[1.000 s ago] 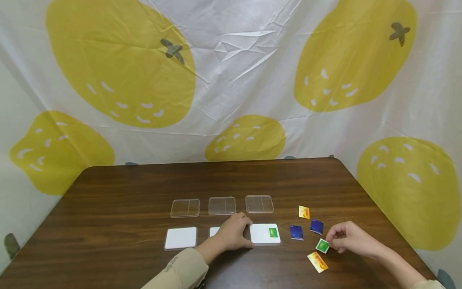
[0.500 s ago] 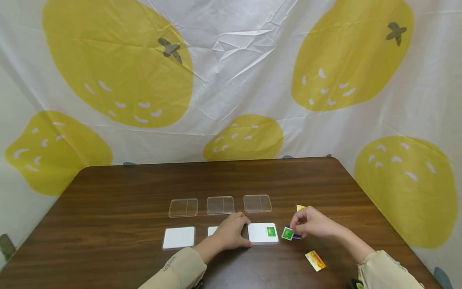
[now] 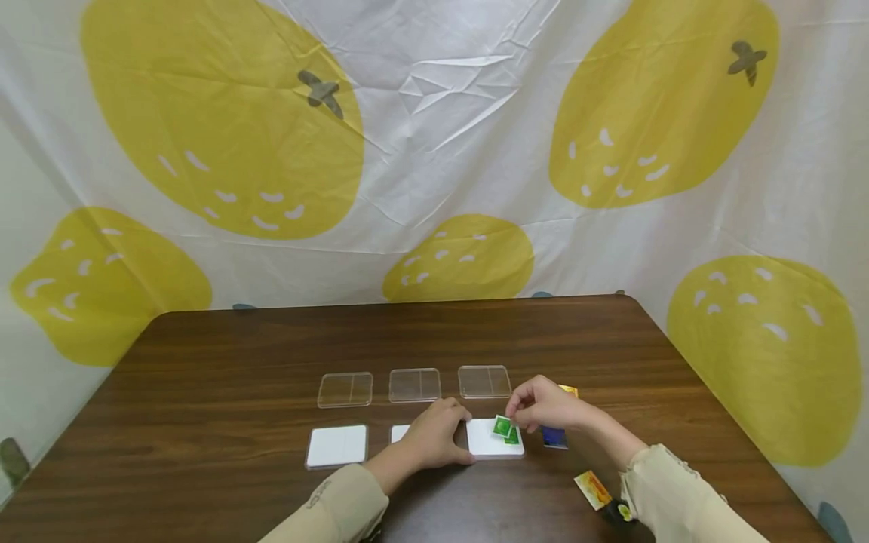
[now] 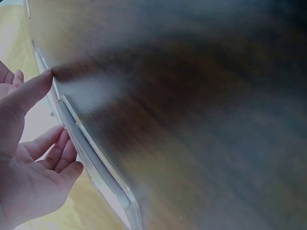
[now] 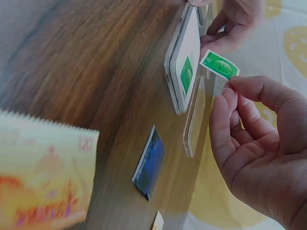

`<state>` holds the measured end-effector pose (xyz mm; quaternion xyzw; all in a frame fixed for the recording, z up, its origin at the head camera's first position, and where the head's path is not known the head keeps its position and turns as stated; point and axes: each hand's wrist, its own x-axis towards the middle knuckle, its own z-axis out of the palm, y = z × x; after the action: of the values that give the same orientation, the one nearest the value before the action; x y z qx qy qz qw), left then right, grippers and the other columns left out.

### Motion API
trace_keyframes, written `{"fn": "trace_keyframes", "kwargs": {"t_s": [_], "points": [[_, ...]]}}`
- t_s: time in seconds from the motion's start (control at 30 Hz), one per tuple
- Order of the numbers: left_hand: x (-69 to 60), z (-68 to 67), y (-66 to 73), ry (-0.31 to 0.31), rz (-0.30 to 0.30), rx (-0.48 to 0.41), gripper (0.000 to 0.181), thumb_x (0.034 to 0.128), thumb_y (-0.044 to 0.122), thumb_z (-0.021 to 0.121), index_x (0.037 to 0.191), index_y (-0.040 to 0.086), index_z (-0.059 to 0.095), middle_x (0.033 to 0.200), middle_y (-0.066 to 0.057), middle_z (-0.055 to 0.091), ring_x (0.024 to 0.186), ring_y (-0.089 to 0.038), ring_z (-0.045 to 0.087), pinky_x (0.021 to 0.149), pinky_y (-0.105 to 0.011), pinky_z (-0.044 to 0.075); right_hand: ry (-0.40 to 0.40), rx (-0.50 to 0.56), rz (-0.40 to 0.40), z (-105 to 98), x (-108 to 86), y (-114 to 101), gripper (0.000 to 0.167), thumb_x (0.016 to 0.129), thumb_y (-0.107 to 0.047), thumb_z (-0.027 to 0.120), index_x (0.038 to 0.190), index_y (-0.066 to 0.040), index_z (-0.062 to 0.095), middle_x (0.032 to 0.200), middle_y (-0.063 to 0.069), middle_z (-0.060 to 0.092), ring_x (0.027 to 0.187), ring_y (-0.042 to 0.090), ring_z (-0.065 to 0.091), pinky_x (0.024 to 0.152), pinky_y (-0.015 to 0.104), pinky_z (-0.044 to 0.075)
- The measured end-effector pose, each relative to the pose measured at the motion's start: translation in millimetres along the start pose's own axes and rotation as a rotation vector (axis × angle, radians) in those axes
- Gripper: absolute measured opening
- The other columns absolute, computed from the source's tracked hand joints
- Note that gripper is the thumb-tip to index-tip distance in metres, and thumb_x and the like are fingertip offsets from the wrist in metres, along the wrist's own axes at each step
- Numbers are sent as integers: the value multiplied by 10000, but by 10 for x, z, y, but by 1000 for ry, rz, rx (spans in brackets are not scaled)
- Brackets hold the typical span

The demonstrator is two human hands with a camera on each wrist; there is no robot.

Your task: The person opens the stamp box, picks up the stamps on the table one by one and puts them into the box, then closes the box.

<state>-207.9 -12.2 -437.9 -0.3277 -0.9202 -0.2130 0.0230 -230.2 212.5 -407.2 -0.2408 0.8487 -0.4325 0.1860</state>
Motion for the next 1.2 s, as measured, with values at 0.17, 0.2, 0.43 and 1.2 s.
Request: {"fn": "trace_keyframes", "kwargs": {"t_s": [0.17,0.2,0.43,1.2], "points": [[6,2,-3,-9,-9,-7,509,591,329,818,971,44,635,955,-25,592,907,-173,524,794,-251,449,-22,1,22,57,84,-16,87,723,31,589,780,57,649,648,13,595,570,91,523,501,241,486],[6,2,-2,-9,-10,-9,508,591,328,819,970,44,636,955,-25,592,906,-172,524,792,-250,449,-25,-2,27,71,99,-19,86,724,30,589,778,54,652,647,10,595,567,90,521,498,243,486],[11,4,5,-15,-14,-12,500,593,325,819,966,44,641,945,-21,591,893,-169,523,780,-247,447,4,-64,8,169,180,-25,48,731,18,611,735,35,656,628,11,599,529,87,512,472,254,489],[5,-12,7,-25,-23,-9,516,597,328,818,984,39,637,974,-26,594,923,-170,521,807,-252,446,186,-352,-163,387,188,-58,93,659,46,639,653,-47,645,594,-48,596,534,-24,465,487,166,424]]}}
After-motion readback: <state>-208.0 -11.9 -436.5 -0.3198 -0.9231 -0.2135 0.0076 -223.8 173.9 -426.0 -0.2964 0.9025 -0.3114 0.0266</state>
